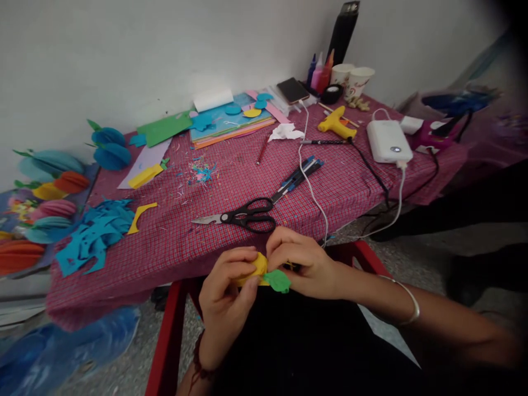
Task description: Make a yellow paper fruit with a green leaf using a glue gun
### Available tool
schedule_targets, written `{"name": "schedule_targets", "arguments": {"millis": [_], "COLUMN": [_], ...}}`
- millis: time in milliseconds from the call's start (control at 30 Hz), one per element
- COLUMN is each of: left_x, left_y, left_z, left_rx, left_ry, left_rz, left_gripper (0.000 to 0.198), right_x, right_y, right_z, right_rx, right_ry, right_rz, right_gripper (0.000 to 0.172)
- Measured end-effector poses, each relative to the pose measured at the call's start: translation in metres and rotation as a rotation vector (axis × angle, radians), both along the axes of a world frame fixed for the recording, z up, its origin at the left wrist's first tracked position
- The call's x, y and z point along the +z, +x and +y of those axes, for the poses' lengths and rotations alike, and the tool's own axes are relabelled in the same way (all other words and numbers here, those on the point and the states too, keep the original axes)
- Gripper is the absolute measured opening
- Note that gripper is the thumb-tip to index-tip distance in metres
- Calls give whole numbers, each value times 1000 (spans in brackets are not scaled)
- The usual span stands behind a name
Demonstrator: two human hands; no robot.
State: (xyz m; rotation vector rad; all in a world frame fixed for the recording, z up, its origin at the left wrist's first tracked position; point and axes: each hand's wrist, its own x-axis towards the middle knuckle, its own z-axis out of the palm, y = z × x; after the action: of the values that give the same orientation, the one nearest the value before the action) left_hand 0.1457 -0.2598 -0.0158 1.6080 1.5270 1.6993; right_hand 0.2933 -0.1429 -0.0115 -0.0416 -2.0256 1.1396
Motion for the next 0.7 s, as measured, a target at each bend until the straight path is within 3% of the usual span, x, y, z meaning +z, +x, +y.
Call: {"name": "schedule_targets", "arguments": {"millis": [167,367,567,700], "left_x": [2,-2,-5,-5], "left_y": [0,-3,-3,-3], "left_z": [1,0,1,3], "left_rx": [4,15,-3,-18], "left_ry": [-12,-122,-184,-220], "left_rz": [-40,-131,-184,-195], "left_gripper": [15,15,14,13], "right_x": [-1,6,17,16], "right_y": [0,7,18,17], "right_z": [2,13,21,19], "right_rx": [57,96,271,261], "right_ry": [-25,-90,-41,-66], "right_rz": [-44,-86,-220,-233], "right_gripper": [9,23,31,16]}}
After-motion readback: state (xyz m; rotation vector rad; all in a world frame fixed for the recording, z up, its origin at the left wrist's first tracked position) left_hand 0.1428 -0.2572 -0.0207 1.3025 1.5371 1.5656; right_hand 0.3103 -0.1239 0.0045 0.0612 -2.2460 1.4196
